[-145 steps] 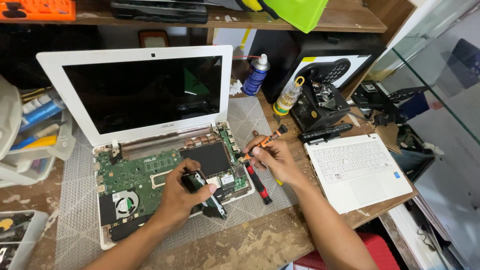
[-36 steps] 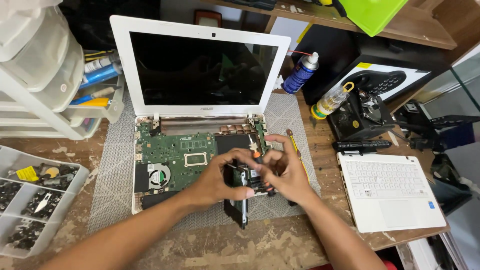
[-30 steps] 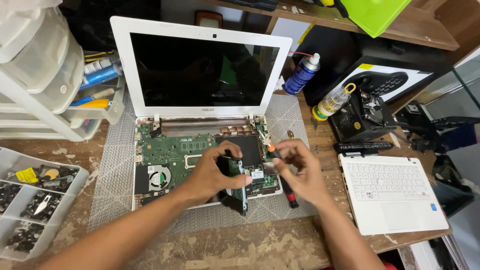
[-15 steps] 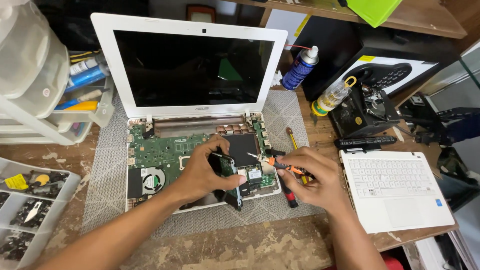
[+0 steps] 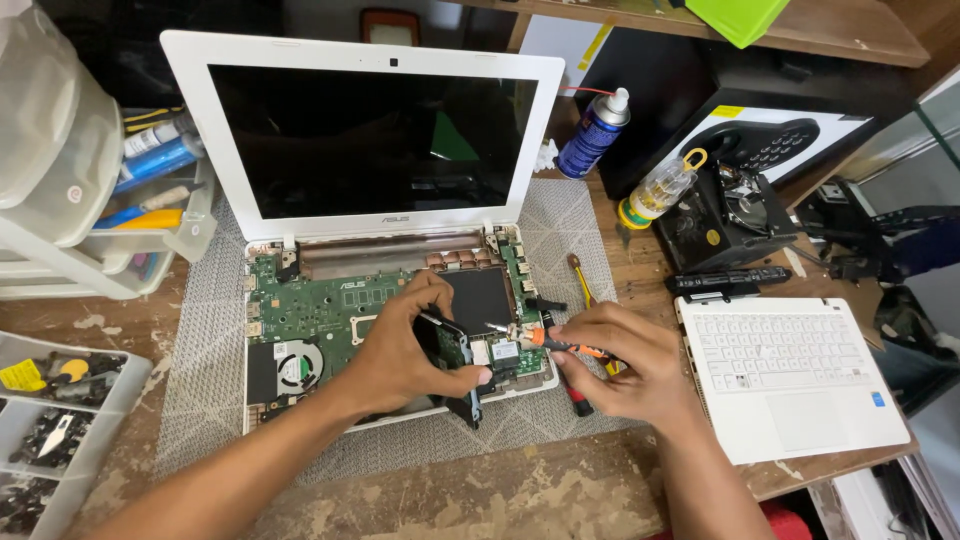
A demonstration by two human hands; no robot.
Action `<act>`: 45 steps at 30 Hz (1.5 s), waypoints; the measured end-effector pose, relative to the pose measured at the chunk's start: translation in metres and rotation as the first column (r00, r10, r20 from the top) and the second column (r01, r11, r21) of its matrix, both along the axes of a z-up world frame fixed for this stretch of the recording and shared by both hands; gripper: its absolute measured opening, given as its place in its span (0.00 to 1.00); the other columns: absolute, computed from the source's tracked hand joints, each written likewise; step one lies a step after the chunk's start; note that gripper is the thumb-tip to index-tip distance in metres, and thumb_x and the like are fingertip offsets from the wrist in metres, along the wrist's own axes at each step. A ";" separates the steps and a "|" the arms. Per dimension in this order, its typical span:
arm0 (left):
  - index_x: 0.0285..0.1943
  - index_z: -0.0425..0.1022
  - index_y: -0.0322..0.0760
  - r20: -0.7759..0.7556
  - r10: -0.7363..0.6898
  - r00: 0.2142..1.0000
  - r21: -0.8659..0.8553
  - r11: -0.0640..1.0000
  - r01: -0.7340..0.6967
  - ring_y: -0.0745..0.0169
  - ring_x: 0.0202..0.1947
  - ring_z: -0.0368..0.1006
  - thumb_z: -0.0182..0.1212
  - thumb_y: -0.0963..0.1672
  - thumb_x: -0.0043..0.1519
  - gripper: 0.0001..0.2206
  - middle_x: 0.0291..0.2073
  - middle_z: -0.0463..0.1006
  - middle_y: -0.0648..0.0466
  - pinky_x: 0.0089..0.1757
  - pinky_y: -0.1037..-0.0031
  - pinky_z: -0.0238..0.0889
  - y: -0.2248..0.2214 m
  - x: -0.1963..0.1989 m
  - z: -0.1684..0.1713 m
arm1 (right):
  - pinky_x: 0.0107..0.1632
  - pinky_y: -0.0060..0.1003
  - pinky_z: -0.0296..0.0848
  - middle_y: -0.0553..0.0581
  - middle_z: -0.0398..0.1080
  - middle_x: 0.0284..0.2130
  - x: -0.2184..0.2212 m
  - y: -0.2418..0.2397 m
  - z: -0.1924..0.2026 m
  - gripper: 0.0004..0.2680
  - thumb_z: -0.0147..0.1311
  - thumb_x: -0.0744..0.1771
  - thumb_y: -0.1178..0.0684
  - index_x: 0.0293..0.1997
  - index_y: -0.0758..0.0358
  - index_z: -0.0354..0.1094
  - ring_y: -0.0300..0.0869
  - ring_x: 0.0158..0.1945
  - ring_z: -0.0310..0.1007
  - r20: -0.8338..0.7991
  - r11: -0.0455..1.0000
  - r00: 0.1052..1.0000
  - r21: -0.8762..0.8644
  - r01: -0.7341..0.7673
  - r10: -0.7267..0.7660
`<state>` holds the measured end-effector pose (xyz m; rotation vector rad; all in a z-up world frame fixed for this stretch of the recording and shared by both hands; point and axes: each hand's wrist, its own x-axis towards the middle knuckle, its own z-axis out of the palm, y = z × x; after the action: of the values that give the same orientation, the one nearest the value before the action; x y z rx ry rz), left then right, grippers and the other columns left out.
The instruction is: Repairing a laptop by unscrewing and removing the internal hard drive.
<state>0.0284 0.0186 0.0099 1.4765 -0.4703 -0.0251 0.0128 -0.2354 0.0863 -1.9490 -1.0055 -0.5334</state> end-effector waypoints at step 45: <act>0.34 0.65 0.35 0.031 0.223 0.974 -0.054 0.974 -0.221 0.62 0.42 0.62 0.83 0.48 0.41 0.26 0.35 0.64 0.50 0.45 0.65 0.56 -0.011 -0.007 -0.004 | 0.23 0.32 0.56 0.52 0.58 0.12 0.007 0.012 -0.070 0.08 0.62 0.63 0.57 0.41 0.73 0.75 0.35 0.17 0.51 -0.534 0.961 0.833 0.277 0.013 0.143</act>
<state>0.0209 0.0079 0.0061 1.4743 -0.3310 0.1908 0.0198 -0.2235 0.0161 -1.6664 -0.5866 -0.0424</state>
